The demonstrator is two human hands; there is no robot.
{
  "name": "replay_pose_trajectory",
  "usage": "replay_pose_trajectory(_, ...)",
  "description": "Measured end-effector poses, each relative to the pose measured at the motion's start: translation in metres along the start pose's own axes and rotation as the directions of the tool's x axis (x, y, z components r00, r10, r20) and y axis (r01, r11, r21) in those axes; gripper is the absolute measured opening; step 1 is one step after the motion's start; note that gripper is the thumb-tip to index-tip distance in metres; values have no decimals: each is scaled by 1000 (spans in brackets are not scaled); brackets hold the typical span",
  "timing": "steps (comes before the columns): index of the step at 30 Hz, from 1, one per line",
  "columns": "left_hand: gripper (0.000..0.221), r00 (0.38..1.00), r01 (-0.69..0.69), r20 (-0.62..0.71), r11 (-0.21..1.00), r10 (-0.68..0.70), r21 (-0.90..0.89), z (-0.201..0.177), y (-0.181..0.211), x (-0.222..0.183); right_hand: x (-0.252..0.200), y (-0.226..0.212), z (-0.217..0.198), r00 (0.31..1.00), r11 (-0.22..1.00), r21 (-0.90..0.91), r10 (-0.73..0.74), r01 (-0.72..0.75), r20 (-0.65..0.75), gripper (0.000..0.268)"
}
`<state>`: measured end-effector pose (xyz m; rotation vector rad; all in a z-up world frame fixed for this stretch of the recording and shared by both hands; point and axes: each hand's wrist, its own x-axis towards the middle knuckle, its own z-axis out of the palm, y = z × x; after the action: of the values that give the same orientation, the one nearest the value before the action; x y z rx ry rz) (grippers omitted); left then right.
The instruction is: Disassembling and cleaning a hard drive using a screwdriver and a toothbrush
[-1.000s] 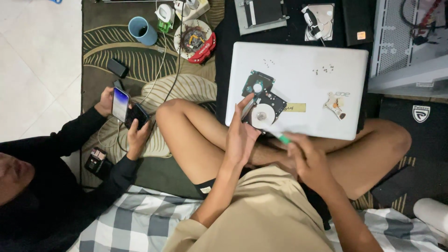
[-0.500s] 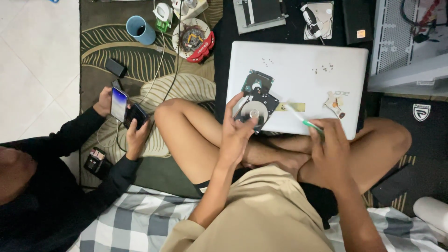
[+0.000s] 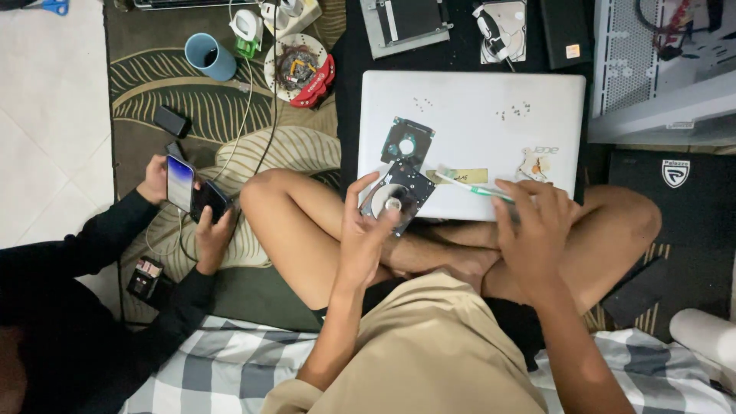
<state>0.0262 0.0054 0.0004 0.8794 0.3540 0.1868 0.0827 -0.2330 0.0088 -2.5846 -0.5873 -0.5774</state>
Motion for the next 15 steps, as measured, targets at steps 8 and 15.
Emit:
replay_pose_trajectory(8,46,979,164,143,978,-146,-131,9,14,-10,22,14,-35,982,977,96,188,-189,19,23)
replay_pose_trajectory(15,34,969,216,147,968,-197,-127,17,12,-10,33,32,-45,960,944,192,244,-267,138,24)
